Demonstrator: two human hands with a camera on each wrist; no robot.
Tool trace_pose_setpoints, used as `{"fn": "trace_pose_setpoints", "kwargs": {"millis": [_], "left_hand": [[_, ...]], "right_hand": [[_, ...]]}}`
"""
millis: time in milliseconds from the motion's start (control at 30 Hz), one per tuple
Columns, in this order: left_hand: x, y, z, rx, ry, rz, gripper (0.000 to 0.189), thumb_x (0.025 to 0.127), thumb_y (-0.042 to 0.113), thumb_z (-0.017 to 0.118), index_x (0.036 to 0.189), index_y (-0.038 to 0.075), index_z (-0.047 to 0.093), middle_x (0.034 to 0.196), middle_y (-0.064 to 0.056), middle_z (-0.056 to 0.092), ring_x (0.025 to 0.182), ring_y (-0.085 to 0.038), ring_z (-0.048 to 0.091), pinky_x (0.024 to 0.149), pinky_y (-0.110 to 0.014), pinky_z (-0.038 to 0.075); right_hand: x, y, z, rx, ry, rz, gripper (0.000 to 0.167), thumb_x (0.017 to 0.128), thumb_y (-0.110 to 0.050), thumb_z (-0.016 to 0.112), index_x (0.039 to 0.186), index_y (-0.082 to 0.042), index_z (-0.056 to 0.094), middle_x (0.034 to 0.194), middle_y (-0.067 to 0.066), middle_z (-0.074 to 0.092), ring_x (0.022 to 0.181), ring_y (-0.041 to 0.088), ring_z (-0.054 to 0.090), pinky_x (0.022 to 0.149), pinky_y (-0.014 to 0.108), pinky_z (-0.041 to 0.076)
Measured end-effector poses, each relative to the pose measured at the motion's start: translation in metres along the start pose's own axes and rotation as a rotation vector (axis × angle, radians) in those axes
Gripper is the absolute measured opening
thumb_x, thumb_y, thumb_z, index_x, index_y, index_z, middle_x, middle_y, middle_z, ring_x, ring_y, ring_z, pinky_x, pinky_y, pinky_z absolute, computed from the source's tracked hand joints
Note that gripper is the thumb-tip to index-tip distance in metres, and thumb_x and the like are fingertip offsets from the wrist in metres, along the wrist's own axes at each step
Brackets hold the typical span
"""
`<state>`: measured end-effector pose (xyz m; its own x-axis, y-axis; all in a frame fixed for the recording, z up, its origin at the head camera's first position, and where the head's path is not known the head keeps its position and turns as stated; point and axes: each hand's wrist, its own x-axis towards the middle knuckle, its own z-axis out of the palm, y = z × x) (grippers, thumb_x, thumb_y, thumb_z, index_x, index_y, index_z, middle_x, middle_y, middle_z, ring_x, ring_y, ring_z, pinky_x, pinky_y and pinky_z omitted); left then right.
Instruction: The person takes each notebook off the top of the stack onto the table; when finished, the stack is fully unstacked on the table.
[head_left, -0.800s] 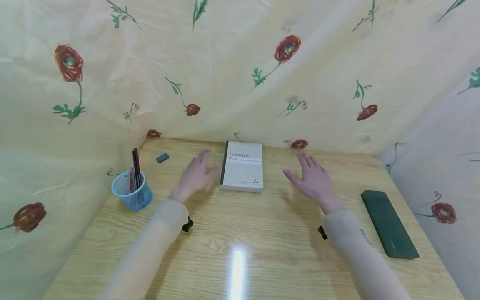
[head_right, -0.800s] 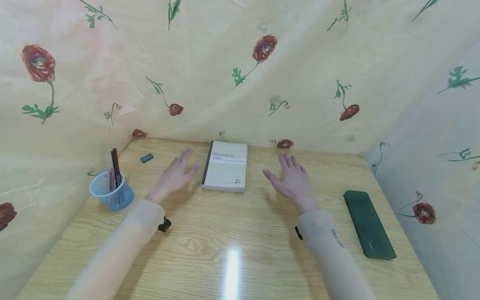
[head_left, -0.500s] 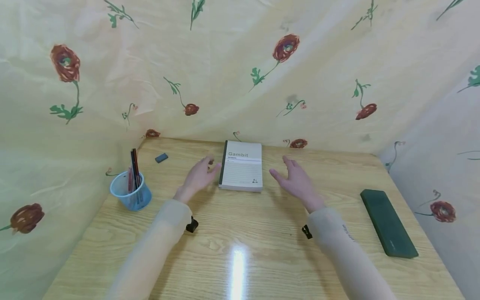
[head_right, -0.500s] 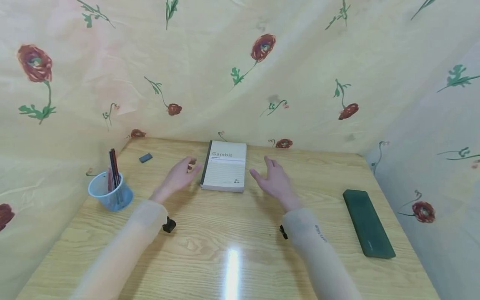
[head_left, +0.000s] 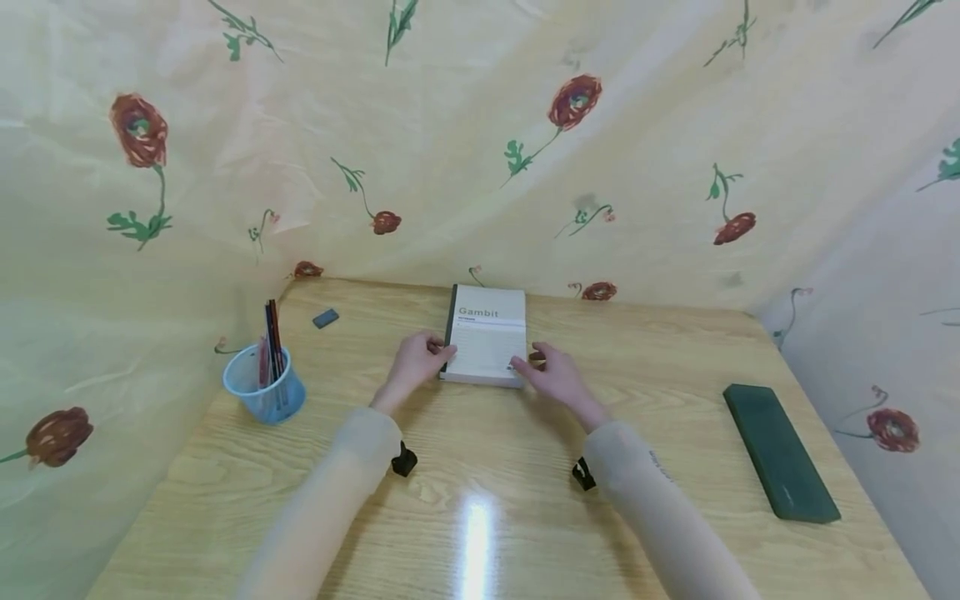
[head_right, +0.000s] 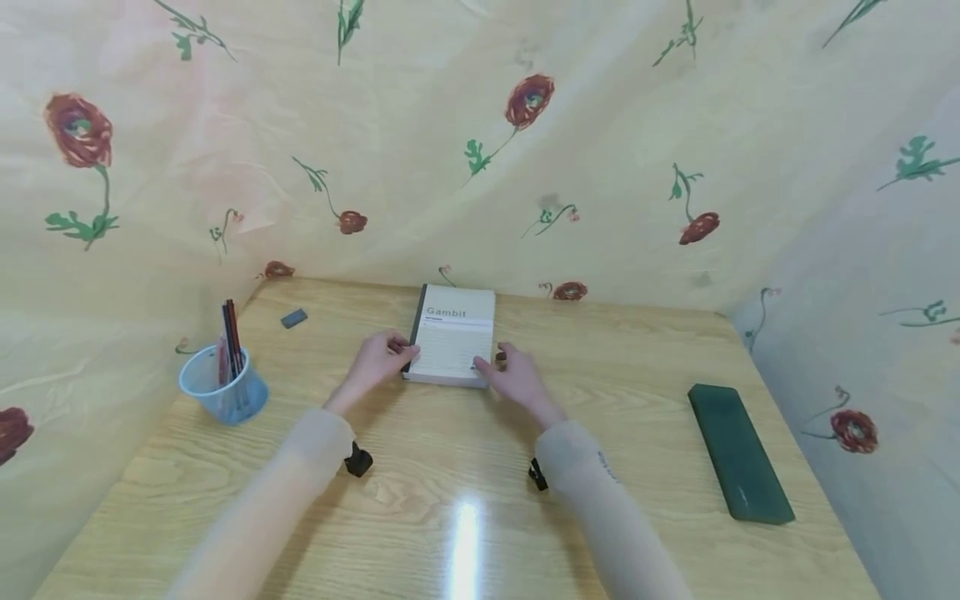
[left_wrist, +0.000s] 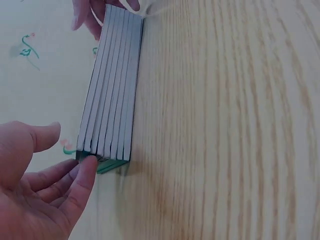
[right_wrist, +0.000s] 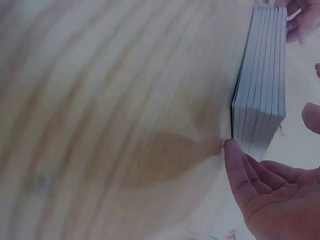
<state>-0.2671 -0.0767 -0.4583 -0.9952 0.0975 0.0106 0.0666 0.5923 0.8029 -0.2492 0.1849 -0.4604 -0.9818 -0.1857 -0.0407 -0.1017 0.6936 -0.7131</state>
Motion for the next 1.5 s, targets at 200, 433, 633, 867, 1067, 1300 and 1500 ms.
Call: {"fn": "trace_pose_setpoints", "kwargs": {"millis": [200,433,633,867,1067,1300,1500], "left_hand": [[0.003,-0.005,0.006,-0.019,0.021,-0.026,0.033,0.091,0.020,0.075,0.111,-0.005,0.066,0.095,-0.013,0.067,0.085,-0.024,0.063,0.074,-0.035,0.053],[0.001,-0.003,0.007,-0.019,0.025,-0.041,0.033,0.090,0.016,0.075,0.113,-0.007,0.067,0.099,-0.015,0.069,0.090,-0.026,0.064,0.078,-0.036,0.055],[-0.001,-0.002,0.005,-0.024,0.022,-0.070,0.031,0.091,0.014,0.074,0.113,-0.007,0.067,0.100,-0.015,0.069,0.092,-0.026,0.065,0.080,-0.036,0.055],[-0.001,-0.005,0.004,-0.136,0.009,-0.117,0.034,0.091,0.012,0.071,0.117,-0.009,0.064,0.108,-0.020,0.068,0.100,-0.030,0.065,0.085,-0.038,0.055],[-0.005,-0.010,-0.003,-0.219,-0.021,-0.201,0.037,0.093,0.012,0.068,0.121,-0.010,0.060,0.115,-0.024,0.064,0.103,-0.033,0.063,0.088,-0.040,0.054],[-0.004,-0.021,-0.021,-0.256,-0.039,-0.252,0.038,0.094,0.009,0.065,0.125,-0.012,0.056,0.119,-0.027,0.061,0.106,-0.033,0.061,0.092,-0.041,0.051],[-0.010,-0.032,-0.045,-0.281,-0.016,-0.247,0.039,0.096,0.007,0.062,0.129,-0.012,0.053,0.123,-0.029,0.058,0.111,-0.038,0.059,0.093,-0.045,0.050]], "right_hand": [[0.000,-0.004,0.009,-0.003,0.004,-0.009,0.067,0.098,-0.033,0.063,0.142,0.012,0.041,0.127,0.029,0.058,0.109,0.038,0.062,0.091,0.047,0.053],[0.000,-0.005,0.012,-0.019,0.032,-0.005,0.062,0.097,-0.028,0.065,0.140,0.011,0.044,0.122,0.026,0.061,0.105,0.035,0.062,0.089,0.046,0.053],[0.000,-0.006,0.015,-0.027,0.043,-0.030,0.059,0.096,-0.025,0.067,0.137,0.012,0.047,0.118,0.025,0.063,0.099,0.034,0.064,0.086,0.045,0.054],[-0.001,-0.008,0.014,-0.035,0.039,-0.013,0.062,0.096,-0.027,0.068,0.139,0.012,0.046,0.119,0.024,0.063,0.101,0.034,0.063,0.087,0.044,0.054],[-0.002,-0.008,0.014,-0.040,0.016,-0.002,0.063,0.097,-0.027,0.065,0.142,0.012,0.043,0.122,0.026,0.062,0.105,0.035,0.063,0.091,0.046,0.052],[-0.003,-0.006,0.014,-0.057,0.019,-0.039,0.047,0.098,-0.019,0.065,0.133,0.009,0.053,0.118,0.024,0.064,0.101,0.033,0.065,0.088,0.044,0.054],[0.002,-0.005,0.013,-0.073,0.041,-0.076,0.018,0.096,-0.017,0.068,0.090,-0.003,0.060,0.093,0.013,0.066,0.083,0.024,0.064,0.072,0.037,0.055]]}}
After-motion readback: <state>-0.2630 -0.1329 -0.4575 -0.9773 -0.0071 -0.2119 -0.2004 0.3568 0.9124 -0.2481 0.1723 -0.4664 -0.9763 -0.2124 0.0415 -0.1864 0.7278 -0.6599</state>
